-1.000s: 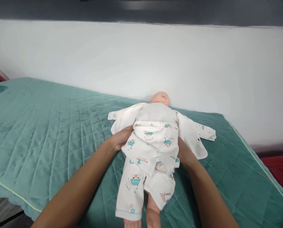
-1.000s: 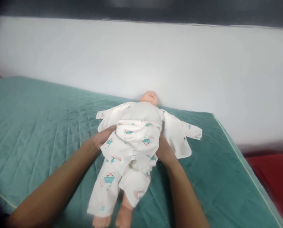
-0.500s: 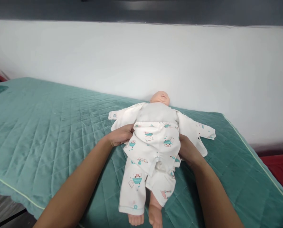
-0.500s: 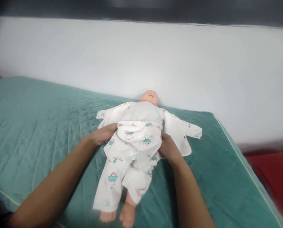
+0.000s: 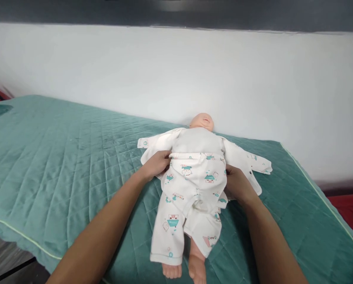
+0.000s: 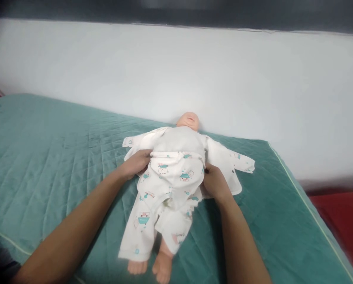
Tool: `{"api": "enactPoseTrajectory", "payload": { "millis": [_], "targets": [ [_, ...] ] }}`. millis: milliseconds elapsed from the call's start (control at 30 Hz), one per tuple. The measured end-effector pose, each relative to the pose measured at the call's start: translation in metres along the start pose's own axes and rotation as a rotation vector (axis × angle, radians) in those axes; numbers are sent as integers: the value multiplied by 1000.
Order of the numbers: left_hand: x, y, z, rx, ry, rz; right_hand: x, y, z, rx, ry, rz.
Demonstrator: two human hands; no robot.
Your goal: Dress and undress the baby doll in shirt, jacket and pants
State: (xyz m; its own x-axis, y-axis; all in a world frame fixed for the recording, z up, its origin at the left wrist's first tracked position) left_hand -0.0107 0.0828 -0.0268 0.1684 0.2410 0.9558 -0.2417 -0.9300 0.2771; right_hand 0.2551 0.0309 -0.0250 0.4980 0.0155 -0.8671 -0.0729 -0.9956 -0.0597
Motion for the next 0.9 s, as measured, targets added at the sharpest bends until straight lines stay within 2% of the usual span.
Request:
{"api": "enactPoseTrajectory", "payload": {
  "millis": [133, 267, 333, 433, 733, 800, 900],
  "targets": [
    [11, 3, -2, 24, -69, 99, -11, 0, -8, 59, 63, -37],
    [27, 10, -13, 158, -57, 310, -12, 1, -13, 110, 25, -53],
    [30, 13, -14, 203, -67, 372, -12, 1, -12, 115, 14, -73],
    [27, 8, -10, 181, -18, 351, -11, 1, -10, 119, 20, -80],
    [9, -24, -2, 5, 337, 190, -9, -1, -4, 121, -63, -86],
    [8, -24, -3, 6, 376, 190, -7, -1, -9, 183, -106, -86],
    [12, -17, -6, 7, 356, 246, -6, 0, -24, 351, -166, -112]
  ]
}}
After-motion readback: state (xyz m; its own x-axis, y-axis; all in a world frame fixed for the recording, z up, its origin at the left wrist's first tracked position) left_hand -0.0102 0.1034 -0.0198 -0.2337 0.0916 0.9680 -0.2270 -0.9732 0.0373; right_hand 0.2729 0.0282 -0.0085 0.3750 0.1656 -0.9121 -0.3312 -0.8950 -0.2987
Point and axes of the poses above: each hand's wrist, its own y-axis away from the middle knuckle, its own z-axis out of the palm, x = y × z, the point moved 9 cm from there along -y, towards the middle knuckle, and after that the axes turned 8 degrees about -z, right-handed, at the moved point
